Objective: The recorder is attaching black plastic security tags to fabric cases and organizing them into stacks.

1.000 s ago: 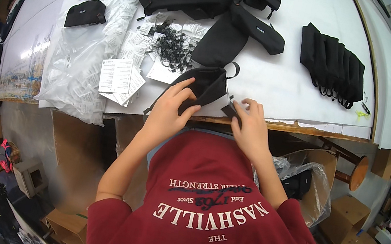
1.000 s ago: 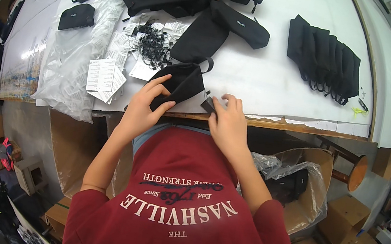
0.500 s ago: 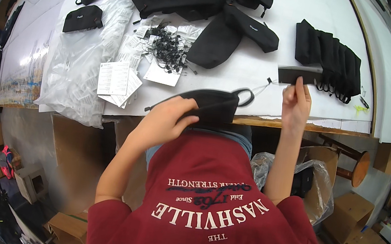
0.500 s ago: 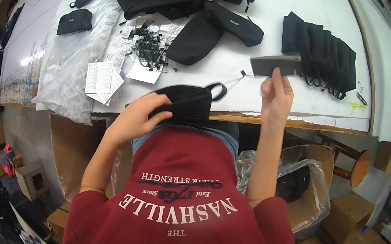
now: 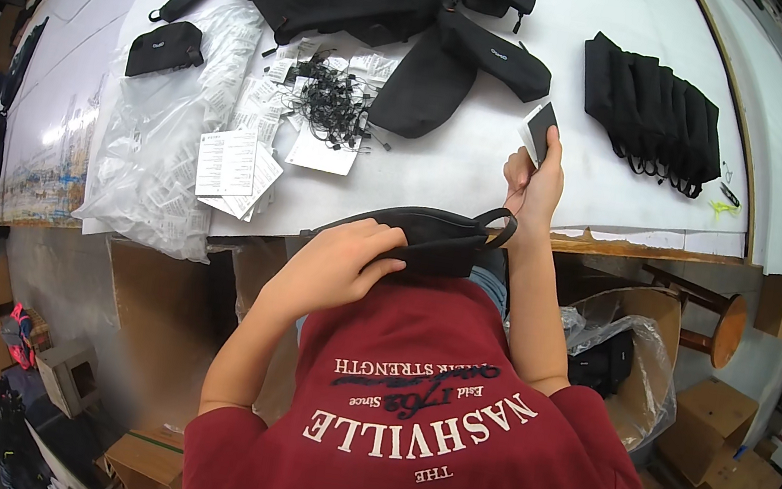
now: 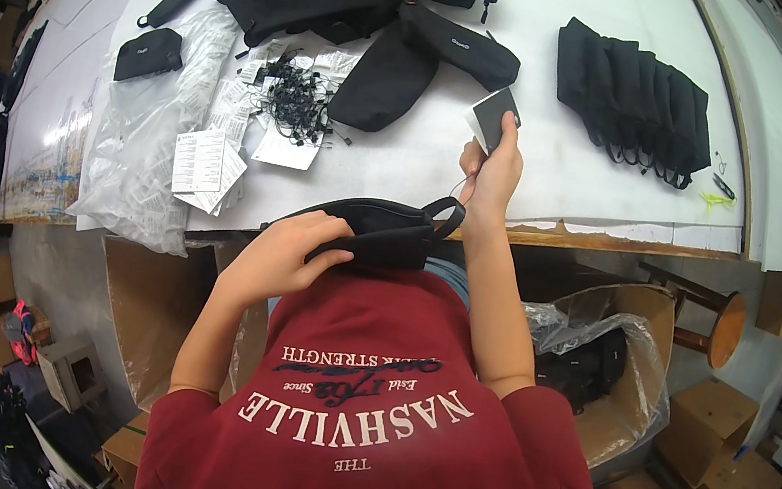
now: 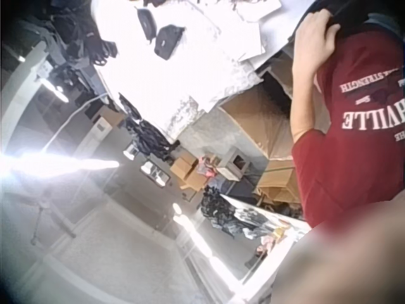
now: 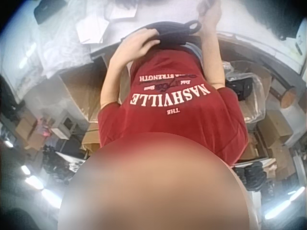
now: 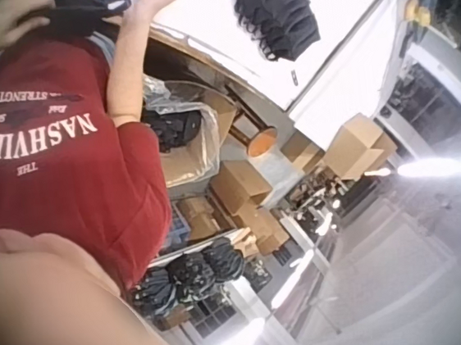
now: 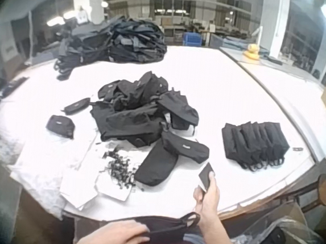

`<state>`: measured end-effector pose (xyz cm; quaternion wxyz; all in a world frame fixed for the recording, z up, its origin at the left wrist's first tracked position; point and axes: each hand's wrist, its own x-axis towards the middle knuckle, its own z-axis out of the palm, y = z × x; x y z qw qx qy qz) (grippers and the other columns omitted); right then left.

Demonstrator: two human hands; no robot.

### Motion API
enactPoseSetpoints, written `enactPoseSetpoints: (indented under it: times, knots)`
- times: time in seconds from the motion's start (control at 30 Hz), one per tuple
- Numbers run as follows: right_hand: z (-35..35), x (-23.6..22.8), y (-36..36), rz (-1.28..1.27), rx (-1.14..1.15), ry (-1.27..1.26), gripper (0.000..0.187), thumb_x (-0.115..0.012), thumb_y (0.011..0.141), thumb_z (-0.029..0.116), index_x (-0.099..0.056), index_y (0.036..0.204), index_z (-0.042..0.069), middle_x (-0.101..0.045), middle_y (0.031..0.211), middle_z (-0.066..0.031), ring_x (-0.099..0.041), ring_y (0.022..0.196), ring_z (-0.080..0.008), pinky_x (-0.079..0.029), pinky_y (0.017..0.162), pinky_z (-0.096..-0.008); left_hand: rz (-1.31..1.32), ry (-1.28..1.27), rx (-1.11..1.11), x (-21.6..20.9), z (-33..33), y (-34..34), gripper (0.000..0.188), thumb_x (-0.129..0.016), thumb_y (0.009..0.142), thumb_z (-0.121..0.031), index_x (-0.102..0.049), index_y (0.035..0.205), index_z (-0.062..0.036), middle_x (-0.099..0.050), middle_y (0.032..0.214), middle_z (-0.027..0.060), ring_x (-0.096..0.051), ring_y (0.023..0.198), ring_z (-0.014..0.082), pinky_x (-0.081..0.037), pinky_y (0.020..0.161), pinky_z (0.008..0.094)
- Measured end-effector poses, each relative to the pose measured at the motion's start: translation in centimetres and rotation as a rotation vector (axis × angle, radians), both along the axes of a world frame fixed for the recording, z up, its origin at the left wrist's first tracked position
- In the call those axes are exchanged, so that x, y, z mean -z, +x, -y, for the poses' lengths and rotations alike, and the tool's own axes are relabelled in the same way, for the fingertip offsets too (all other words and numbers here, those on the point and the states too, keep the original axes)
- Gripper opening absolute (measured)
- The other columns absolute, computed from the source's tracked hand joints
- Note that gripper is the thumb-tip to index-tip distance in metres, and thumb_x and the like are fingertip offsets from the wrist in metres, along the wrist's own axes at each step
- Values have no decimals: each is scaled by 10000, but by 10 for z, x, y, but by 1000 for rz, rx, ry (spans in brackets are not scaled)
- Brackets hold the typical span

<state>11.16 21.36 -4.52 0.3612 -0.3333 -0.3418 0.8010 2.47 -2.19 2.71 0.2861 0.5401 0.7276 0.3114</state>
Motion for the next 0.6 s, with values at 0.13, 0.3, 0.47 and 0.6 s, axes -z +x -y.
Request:
enactPoseSetpoints:
  times: [0.13,0.3,0.47,0.6]
  knots:
    - [-5,-12,-4,85,97,100,325,-587,925,340,-536,722,91,-369,470,51,-277,380,-39,-199,377,-211,-23,-30,-1,-3,1,-2,167,-642,822,-132,-580,934,-25,-571,855,130,-567,823,310,-454,720,382]
    - [8,-41,8,203,-336,723,329,-686,865,217,-627,593,41,-439,523,78,-327,479,3,-222,416,-229,-207,-11,1,-9,3,-12,193,-675,768,-100,-604,925,-12,-525,1174,157,-543,1035,341,-451,873,394]
    - [47,-63,11,610,-958,1524,259,-678,803,347,-717,693,117,-590,555,-117,-559,481,-279,-434,490,-336,-262,72,-51,-16,-1,-7,193,-679,741,-65,-608,913,-15,-483,1256,179,-506,1128,352,-430,931,420]
    - [53,-49,11,698,-1134,1641,263,-650,813,393,-725,773,144,-621,621,-125,-610,566,-303,-467,531,-383,-326,182,154,-2,-2,-8,197,-666,744,-67,-600,923,-20,-558,1177,126,-530,1085,324,-437,913,390]
